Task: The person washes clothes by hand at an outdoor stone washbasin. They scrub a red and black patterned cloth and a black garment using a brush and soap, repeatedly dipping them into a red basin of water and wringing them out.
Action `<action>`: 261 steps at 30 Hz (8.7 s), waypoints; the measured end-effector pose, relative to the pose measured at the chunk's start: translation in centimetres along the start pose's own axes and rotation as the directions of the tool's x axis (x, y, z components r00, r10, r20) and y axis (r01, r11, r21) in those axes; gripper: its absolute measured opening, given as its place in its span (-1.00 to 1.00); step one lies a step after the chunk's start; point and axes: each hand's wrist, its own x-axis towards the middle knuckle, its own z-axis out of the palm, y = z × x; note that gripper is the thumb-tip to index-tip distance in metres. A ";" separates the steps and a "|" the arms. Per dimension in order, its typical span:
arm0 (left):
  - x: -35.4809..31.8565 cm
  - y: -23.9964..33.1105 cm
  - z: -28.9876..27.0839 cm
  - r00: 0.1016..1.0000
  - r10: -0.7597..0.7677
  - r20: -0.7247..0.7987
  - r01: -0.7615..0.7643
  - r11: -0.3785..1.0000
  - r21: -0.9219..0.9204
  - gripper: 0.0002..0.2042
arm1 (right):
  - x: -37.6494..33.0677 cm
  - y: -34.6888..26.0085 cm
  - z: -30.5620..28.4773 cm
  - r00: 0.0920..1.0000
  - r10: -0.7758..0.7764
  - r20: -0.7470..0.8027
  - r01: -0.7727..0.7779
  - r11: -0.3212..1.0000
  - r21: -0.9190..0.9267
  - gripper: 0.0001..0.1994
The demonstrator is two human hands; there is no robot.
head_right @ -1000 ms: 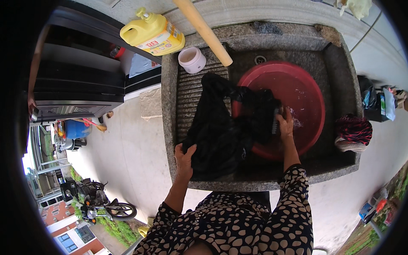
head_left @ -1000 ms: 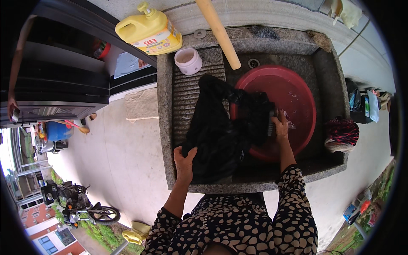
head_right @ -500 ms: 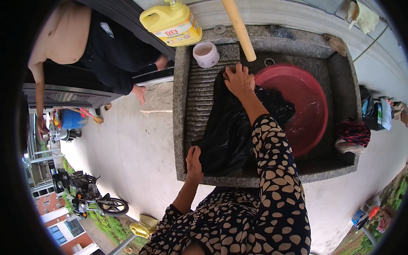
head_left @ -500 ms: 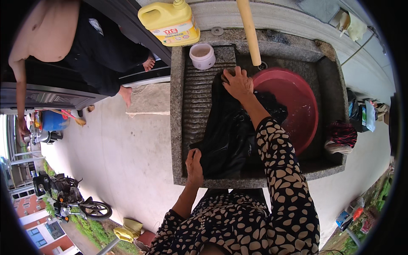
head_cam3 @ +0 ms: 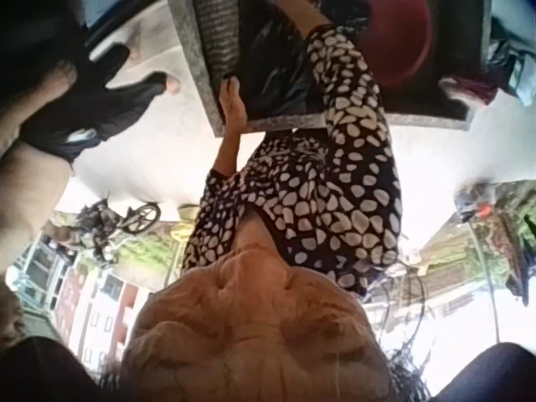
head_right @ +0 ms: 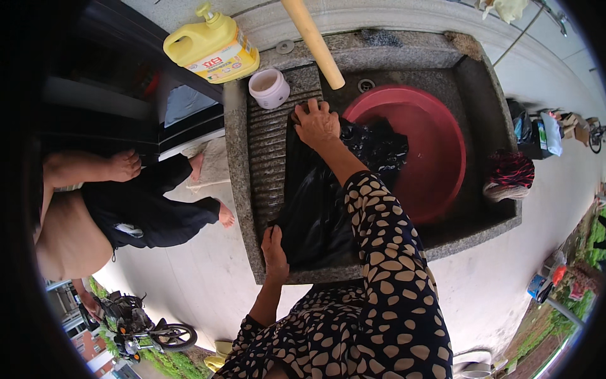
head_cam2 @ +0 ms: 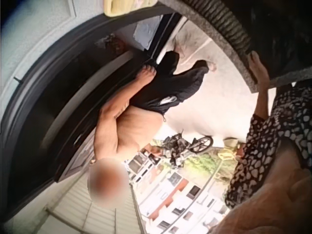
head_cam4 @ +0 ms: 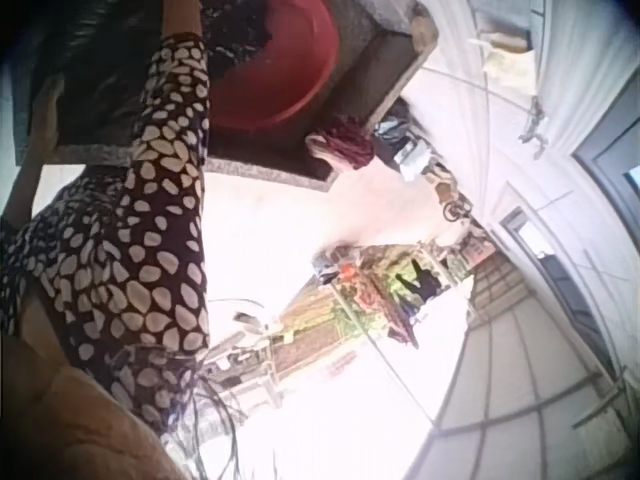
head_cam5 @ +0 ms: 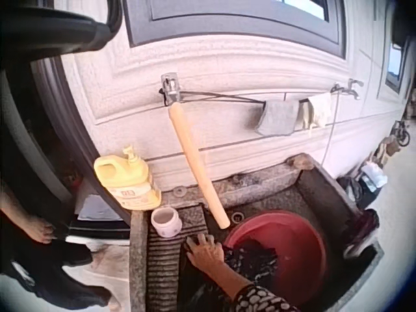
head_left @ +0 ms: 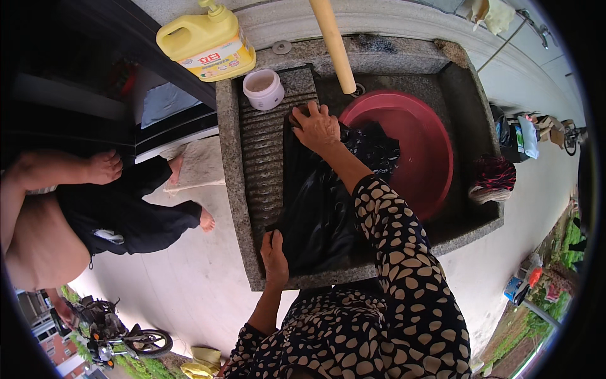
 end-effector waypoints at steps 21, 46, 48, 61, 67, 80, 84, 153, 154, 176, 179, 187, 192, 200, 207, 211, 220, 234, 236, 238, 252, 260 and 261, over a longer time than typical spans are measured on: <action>6.0 5.6 3.2 0.883 0.455 0.116 -0.428 0.676 0.600 -0.69 | -19.6 19.0 0.2 0.348 0.924 -0.159 -0.923 0.367 0.112 -0.57; 0.2 12.8 3.3 0.850 0.070 0.522 0.131 0.932 -0.338 -0.64 | -7.6 6.9 -5.7 0.651 -0.523 0.550 -0.400 0.380 0.834 -0.10; -0.7 13.8 2.5 0.858 0.136 0.496 0.089 0.911 -0.403 -0.63 | -9.3 6.3 -4.4 0.624 -0.580 0.523 -0.167 0.556 0.814 -0.16; -3.6 13.4 -0.7 0.843 0.521 0.135 -0.530 0.847 0.038 -0.77 | -7.9 7.1 -12.2 0.995 0.096 0.015 -0.056 0.440 0.896 -0.34; -0.4 5.9 3.1 0.801 0.510 0.313 -0.594 0.615 0.519 -0.78 | -18.3 18.3 -0.4 0.396 0.916 0.062 -0.873 0.356 0.333 -0.38; -3.5 3.1 1.3 0.638 0.599 0.484 -0.753 0.357 0.552 -0.82 | -15.8 -3.9 -5.8 0.910 -0.413 0.033 0.355 0.819 0.451 -0.38; -5.2 3.2 0.5 0.783 0.516 0.346 -0.621 0.635 0.459 -0.85 | -9.3 -0.9 -2.0 0.983 -0.166 -0.085 0.179 0.964 0.196 -0.46; 0.1 7.7 5.0 0.694 0.114 0.711 -0.592 0.652 0.474 -0.81 | -13.3 20.1 -5.5 0.541 0.177 0.822 -0.116 0.984 -0.136 -0.75; 0.2 7.9 4.6 0.767 0.111 0.632 -0.440 0.808 0.392 -0.81 | -13.0 20.2 -5.8 0.519 0.204 0.830 -0.167 0.977 -0.135 -0.77; 4.3 1.7 0.6 0.857 0.448 0.256 -0.509 0.651 0.564 -0.60 | -6.5 -4.4 0.7 0.978 0.040 -0.205 0.023 0.954 0.298 -0.80; 4.7 -0.1 0.0 0.891 0.433 0.137 -0.443 0.761 0.474 -0.64 | -9.9 -7.4 -0.6 0.978 -0.166 -0.124 0.206 0.733 0.648 -0.80; 6.2 -0.3 2.0 0.752 0.483 0.449 -0.630 0.325 0.705 -0.65 | -1.9 -6.3 2.4 0.981 -0.052 -0.189 0.076 0.990 0.123 -0.83; 6.0 -0.8 2.0 0.711 0.661 0.241 -0.634 0.452 0.627 -0.64 | -3.3 -5.1 3.1 0.994 -0.038 -0.107 0.086 0.870 0.485 -0.88; 6.4 0.1 2.3 0.759 0.529 0.379 -0.619 0.406 0.673 -0.74 | -1.9 -4.0 2.1 0.972 -0.162 -0.171 0.197 0.958 0.209 -0.76; 7.2 2.5 0.6 0.978 0.208 0.021 -0.207 0.950 0.232 -0.71 | -5.2 -5.6 1.8 0.989 0.144 0.008 -0.119 0.779 0.616 -0.77; 7.3 1.7 2.4 0.711 0.576 0.404 -0.670 0.380 0.637 -0.82 | -12.2 -5.7 -2.4 0.985 -0.112 0.129 0.016 0.813 0.582 -0.73; 18.6 4.5 5.8 0.537 0.749 0.387 -0.661 0.089 0.745 -0.86 | -2.2 -6.3 1.0 0.925 0.358 -0.130 -0.319 0.915 0.249 -0.76; 19.0 5.3 6.5 0.557 0.735 0.388 -0.628 0.066 0.775 -0.78 | -3.0 -5.9 -0.8 0.939 0.343 -0.002 -0.319 0.876 0.363 -0.79; 17.2 5.4 5.6 0.737 0.568 0.366 -0.645 0.428 0.633 -0.77 | -6.0 -5.6 -0.8 0.898 0.430 0.094 -0.405 0.724 0.559 -0.80; 13.0 4.5 4.5 0.768 0.489 0.413 -0.638 0.534 0.555 -0.76 | -11.5 -4.6 -1.4 0.965 0.256 -0.060 -0.140 0.693 0.707 -0.81; 14.8 6.9 6.9 0.885 0.289 0.365 -0.448 0.741 0.500 -0.77 | -9.7 -4.4 -0.6 0.922 0.340 -0.183 -0.182 0.800 0.572 -0.80; 15.7 4.1 9.2 0.739 0.585 0.336 -0.526 0.189 0.829 -0.68 | -7.9 -3.5 0.1 0.948 0.279 -0.151 -0.176 0.859 0.481 -0.83; 17.2 4.9 10.0 0.869 0.448 0.209 -0.320 0.189 0.928 -0.71 | -6.6 -3.4 0.7 0.902 0.393 -0.177 -0.223 0.777 0.589 -0.85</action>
